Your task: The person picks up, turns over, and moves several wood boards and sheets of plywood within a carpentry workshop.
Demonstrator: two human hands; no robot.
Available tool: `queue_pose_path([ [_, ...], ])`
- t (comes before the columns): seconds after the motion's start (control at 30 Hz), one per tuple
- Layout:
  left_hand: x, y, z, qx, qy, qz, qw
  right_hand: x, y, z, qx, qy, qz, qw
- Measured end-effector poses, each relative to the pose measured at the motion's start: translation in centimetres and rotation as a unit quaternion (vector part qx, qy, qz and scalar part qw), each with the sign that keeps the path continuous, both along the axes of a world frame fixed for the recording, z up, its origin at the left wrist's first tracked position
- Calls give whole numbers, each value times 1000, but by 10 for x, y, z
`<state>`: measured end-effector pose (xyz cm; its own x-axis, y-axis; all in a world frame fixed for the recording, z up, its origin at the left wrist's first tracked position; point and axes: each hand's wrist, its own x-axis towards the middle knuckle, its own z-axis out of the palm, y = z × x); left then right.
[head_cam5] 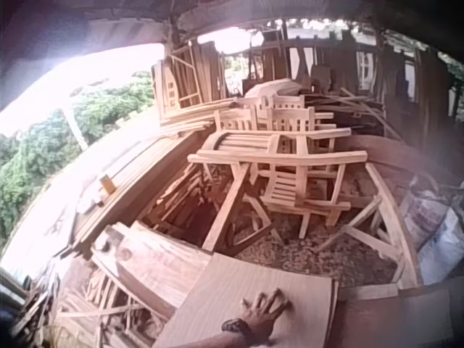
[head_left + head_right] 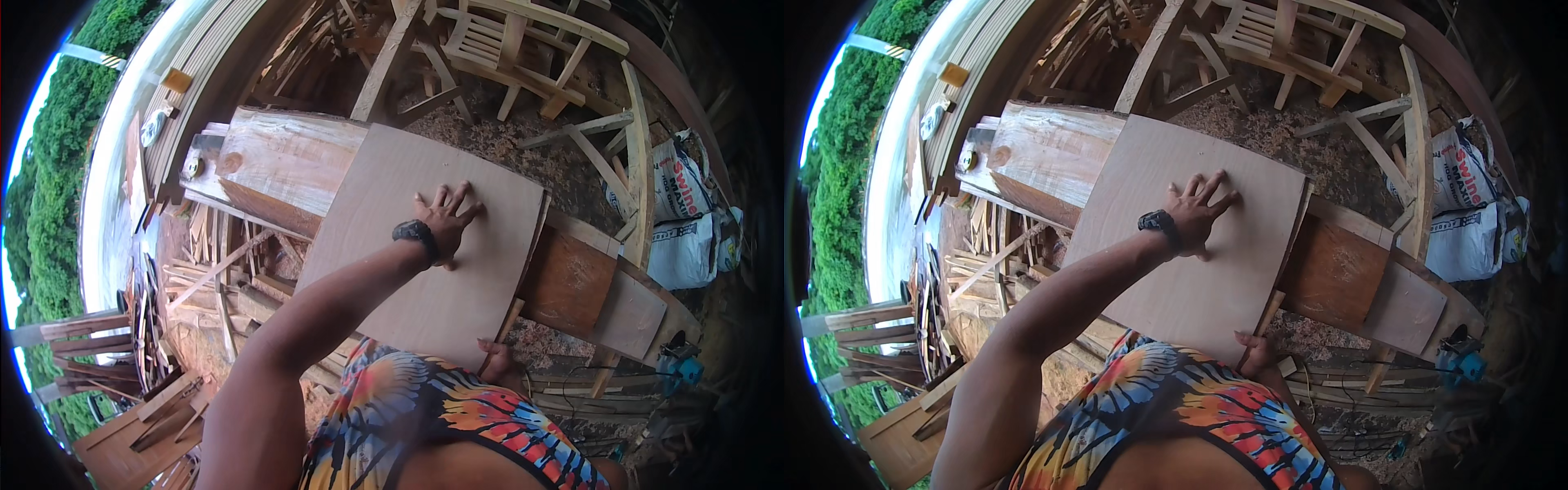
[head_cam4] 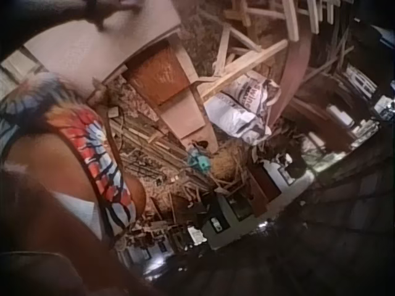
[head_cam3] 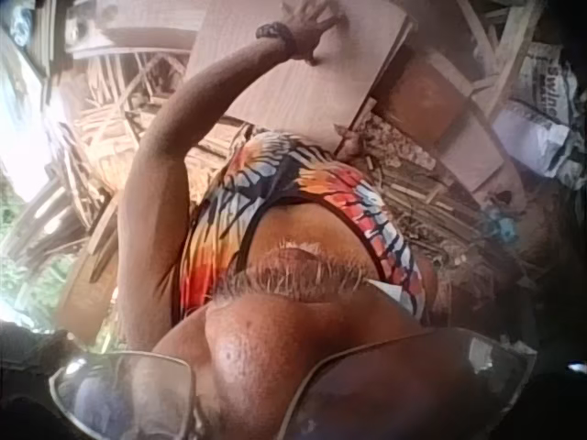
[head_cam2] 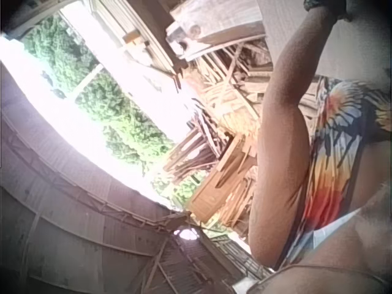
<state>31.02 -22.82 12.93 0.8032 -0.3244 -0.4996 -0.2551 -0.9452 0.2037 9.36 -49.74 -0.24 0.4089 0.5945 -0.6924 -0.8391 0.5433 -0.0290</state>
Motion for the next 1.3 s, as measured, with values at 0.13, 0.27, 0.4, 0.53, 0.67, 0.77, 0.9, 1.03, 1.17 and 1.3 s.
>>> queue_pose_path([
  [0.13, 0, 0, 1, 2, 2, -2, 1000, 0, 0, -4, -10, -6, 3, 1000],
  [0.27, -1, 0, 1, 2, 5, -1, 1000, 6, 0, 8, -1, 13, 10, 1000],
  [0.4, -2, 0, 2, 2, 1, -1, 1000, -3, -6, -14, 3, 14, 12, 1000],
  [0.53, -1, 0, -1, 7, 1, -1, 1000, 5, -1, 4, 18, 9, 20, 1000],
  [0.67, -2, -3, -1, 9, -8, 0, 1000, 4, -3, 3, 21, 33, 20, 999],
  [0.77, -2, -1, -4, 7, -15, -3, 1000, 3, -1, 4, -3, 27, 15, 1000],
  [0.9, -5, 1, -7, 0, -24, 0, 1000, 4, -4, 3, 24, 37, 37, 998],
  [1.03, -4, -1, -5, 2, -22, -2, 1000, 8, 4, 17, -2, 13, 25, 1000],
  [1.17, -2, 0, -7, 2, -26, -5, 1000, 10, 6, 27, -28, 14, 16, 999],
  [1.3, -1, -1, 0, 12, -6, -7, 1000, 6, 7, 26, -131, -64, -5, 989],
])
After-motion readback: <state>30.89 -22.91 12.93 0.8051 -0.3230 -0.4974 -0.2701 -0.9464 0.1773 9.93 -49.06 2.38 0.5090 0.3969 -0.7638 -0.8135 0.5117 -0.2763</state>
